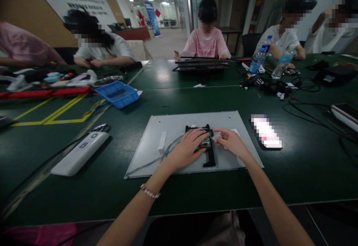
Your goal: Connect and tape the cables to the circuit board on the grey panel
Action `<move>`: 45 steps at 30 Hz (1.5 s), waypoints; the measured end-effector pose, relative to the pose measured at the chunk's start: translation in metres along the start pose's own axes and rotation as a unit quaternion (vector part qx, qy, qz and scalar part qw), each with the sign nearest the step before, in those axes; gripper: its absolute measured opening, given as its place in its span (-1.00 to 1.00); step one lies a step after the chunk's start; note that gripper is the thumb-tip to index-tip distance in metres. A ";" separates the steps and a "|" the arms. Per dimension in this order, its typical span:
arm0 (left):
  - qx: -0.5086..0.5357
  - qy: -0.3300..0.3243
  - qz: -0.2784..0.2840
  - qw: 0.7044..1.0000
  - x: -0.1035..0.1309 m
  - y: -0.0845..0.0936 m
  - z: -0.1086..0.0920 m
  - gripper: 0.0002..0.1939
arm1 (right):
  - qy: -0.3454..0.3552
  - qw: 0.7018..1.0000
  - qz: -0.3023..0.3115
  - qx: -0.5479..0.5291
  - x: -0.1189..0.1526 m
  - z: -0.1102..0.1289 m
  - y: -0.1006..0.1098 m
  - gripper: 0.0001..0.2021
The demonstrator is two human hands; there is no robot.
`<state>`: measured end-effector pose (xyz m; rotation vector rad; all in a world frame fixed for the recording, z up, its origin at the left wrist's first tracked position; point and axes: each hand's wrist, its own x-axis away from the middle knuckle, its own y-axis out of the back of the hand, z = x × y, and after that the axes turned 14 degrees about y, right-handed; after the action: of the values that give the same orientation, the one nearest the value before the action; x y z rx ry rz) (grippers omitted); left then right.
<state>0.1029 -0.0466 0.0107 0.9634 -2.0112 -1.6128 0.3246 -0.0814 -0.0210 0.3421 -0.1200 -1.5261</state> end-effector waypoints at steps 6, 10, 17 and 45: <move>-0.020 -0.005 0.009 1.000 0.000 -0.003 -0.005 -0.51 | -0.042 0.997 -0.026 -0.061 0.001 -0.003 -0.004 -0.81; -0.034 -0.008 0.013 0.999 -0.001 -0.005 -0.004 -0.52 | -0.042 0.998 -0.031 -0.026 0.002 -0.006 -0.003 -0.79; -0.047 -0.011 0.004 0.999 0.000 -0.006 -0.004 -0.53 | 0.005 0.995 -0.053 0.081 0.001 -0.009 0.003 -0.78; -0.097 -0.024 -0.006 0.995 -0.003 -0.012 -0.016 -0.67 | 0.008 0.997 -0.008 0.077 0.002 -0.012 -0.009 -0.85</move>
<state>0.1191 -0.0565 0.0038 0.8744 -1.8410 -1.8137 0.3196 -0.0816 -0.0356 0.4788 -0.2233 -1.5330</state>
